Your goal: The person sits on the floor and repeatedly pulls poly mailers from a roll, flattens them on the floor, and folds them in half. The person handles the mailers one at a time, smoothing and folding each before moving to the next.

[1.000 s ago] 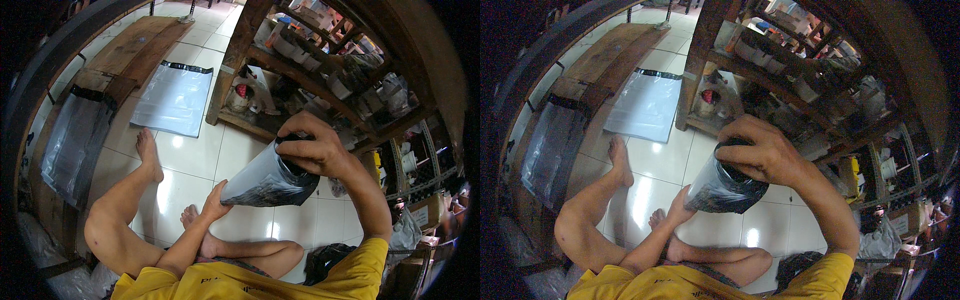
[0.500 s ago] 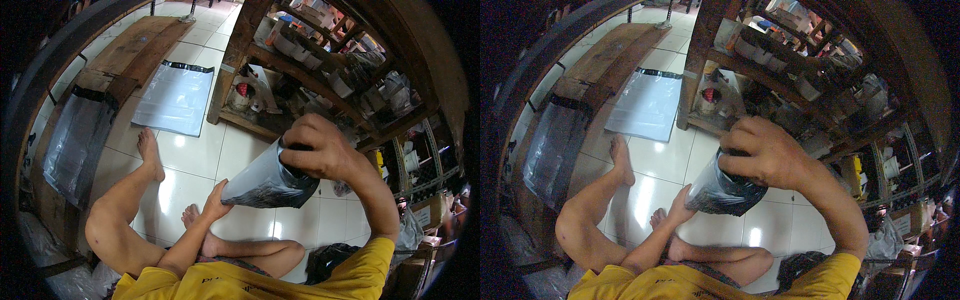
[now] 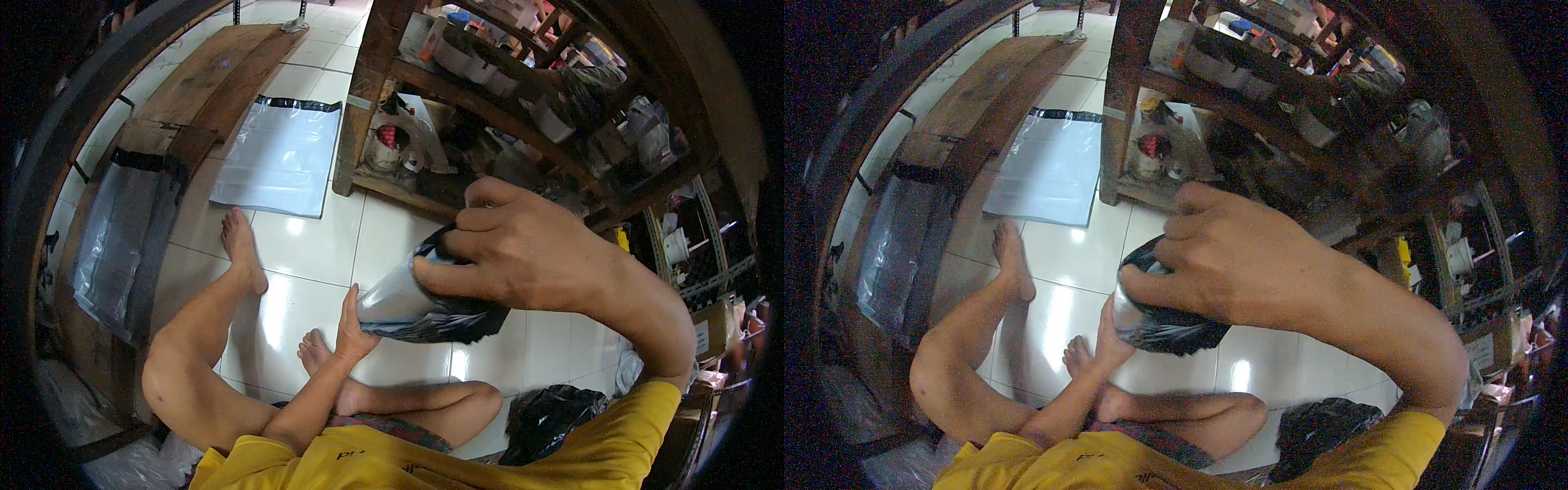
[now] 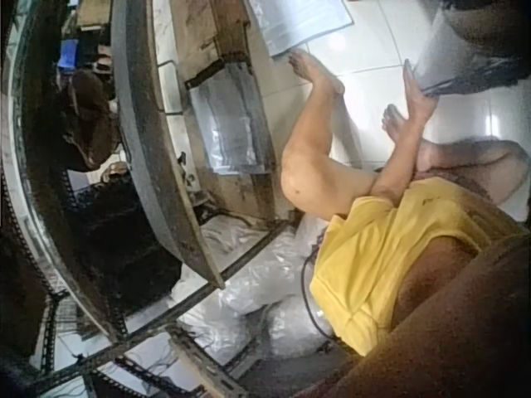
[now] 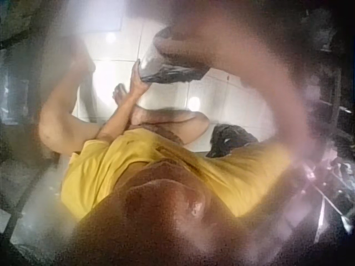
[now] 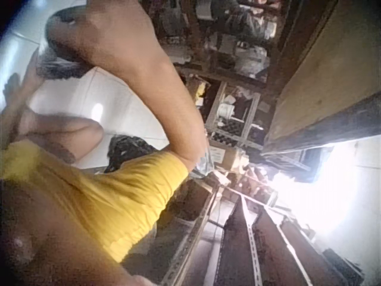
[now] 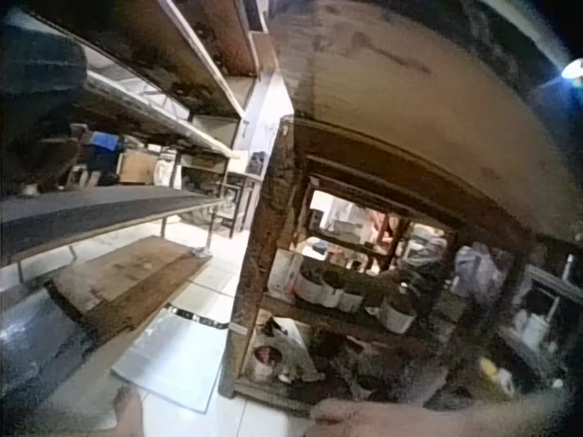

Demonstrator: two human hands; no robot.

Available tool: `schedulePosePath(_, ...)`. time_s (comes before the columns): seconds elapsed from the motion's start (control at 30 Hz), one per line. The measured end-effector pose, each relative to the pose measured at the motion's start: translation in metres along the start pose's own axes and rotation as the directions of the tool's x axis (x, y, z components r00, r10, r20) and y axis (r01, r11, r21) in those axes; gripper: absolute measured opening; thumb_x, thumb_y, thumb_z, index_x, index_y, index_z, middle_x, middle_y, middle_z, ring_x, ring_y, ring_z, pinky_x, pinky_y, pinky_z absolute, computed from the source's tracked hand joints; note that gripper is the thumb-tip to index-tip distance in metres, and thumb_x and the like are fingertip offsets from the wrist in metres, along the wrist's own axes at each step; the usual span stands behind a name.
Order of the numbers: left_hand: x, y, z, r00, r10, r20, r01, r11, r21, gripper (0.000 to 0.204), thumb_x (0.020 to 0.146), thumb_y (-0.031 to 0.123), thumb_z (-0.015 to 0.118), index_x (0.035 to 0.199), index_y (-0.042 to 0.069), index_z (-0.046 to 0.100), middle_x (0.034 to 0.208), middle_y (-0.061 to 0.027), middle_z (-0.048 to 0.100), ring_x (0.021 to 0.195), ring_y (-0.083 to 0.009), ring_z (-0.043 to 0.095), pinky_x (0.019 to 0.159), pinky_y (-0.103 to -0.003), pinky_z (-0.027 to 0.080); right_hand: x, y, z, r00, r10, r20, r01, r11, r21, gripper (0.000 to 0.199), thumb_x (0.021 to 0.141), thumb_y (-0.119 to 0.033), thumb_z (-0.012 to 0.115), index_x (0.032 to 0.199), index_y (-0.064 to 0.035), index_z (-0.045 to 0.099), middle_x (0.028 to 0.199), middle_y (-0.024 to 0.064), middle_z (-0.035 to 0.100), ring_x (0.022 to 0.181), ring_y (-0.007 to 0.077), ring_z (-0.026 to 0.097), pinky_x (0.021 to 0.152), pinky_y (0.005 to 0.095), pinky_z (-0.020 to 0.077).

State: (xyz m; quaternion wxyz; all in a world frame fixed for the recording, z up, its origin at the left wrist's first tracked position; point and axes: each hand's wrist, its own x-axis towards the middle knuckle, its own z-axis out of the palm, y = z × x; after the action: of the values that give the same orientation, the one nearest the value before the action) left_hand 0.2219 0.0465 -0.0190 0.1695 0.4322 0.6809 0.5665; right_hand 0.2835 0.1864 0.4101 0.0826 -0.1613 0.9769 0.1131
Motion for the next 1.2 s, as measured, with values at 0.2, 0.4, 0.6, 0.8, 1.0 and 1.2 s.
schedulePosePath(0.2,0.000,-0.004,0.002,1.000,-0.027,0.012,0.027,0.999,-0.025,0.117,0.065,0.009,0.086,0.155,-0.002,0.012,0.154,-0.0297,0.032,0.137,-0.0456,0.042,0.114,-0.044,0.038,0.010,-0.001,0.006,0.995,-0.030,0.094,0.023,0.997,0.076,0.022,0.084,-0.018,0.060,0.106,-0.0121,0.057,0.083,0.0053,0.058,0.080,0.0238,0.065,0.079,0.0365,0.0511)
schedulePosePath(0.4,-0.002,-0.008,0.006,0.999,-0.039,0.020,0.040,0.997,-0.058,0.117,0.065,0.007,0.085,0.155,-0.004,0.011,0.156,-0.0300,0.030,0.139,-0.0451,0.040,0.116,-0.043,0.036,0.012,-0.002,0.017,0.993,0.028,0.115,-0.050,0.980,0.190,0.016,0.091,-0.020,0.054,0.101,-0.0097,0.059,0.093,0.0121,0.063,0.083,0.0326,0.068,0.074,0.0437,0.0559)
schedulePosePath(0.6,0.003,-0.005,0.005,0.999,-0.033,0.014,0.034,0.999,-0.032,0.115,0.067,0.009,0.085,0.155,-0.006,0.012,0.156,-0.0321,0.028,0.140,-0.0476,0.037,0.117,-0.045,0.034,0.020,0.012,0.023,0.973,0.071,0.221,-0.135,0.948,0.287,0.017,0.093,-0.021,0.052,0.103,-0.0084,0.056,0.098,0.0159,0.063,0.089,0.0393,0.069,0.074,0.0479,0.0573)
schedulePosePath(0.8,0.002,-0.007,0.010,0.999,0.018,-0.027,-0.018,1.000,0.004,0.114,0.069,0.015,0.086,0.154,-0.007,0.013,0.156,-0.0339,0.027,0.140,-0.0493,0.036,0.117,-0.046,0.034,0.026,0.023,0.023,0.983,0.119,0.138,-0.157,0.936,0.315,0.015,0.092,-0.019,0.053,0.101,-0.0064,0.055,0.096,0.0173,0.064,0.091,0.0388,0.069,0.073,0.0488,0.0569)
schedulePosePath(1.0,0.000,-0.008,0.011,0.999,0.029,-0.021,-0.028,0.999,0.042,0.111,0.071,0.016,0.085,0.154,-0.005,0.014,0.154,-0.0336,0.029,0.139,-0.0489,0.037,0.117,-0.046,0.035,0.016,0.020,0.023,0.933,0.317,0.171,-0.356,0.884,0.303,0.017,0.089,-0.015,0.056,0.103,-0.0061,0.057,0.089,0.0177,0.065,0.085,0.0407,0.069,0.070,0.0495,0.0563)
schedulePosePath(1.2,0.001,-0.004,0.009,1.000,0.027,-0.009,-0.027,1.000,0.016,0.110,0.070,0.015,0.085,0.154,-0.005,0.016,0.154,-0.0322,0.031,0.140,-0.0487,0.037,0.117,-0.046,0.035,0.004,0.018,0.032,0.991,0.129,-0.022,-0.112,0.925,0.362,0.018,0.089,-0.017,0.056,0.104,-0.0073,0.057,0.086,0.0175,0.064,0.089,0.0404,0.069,0.072,0.0498,0.0551)
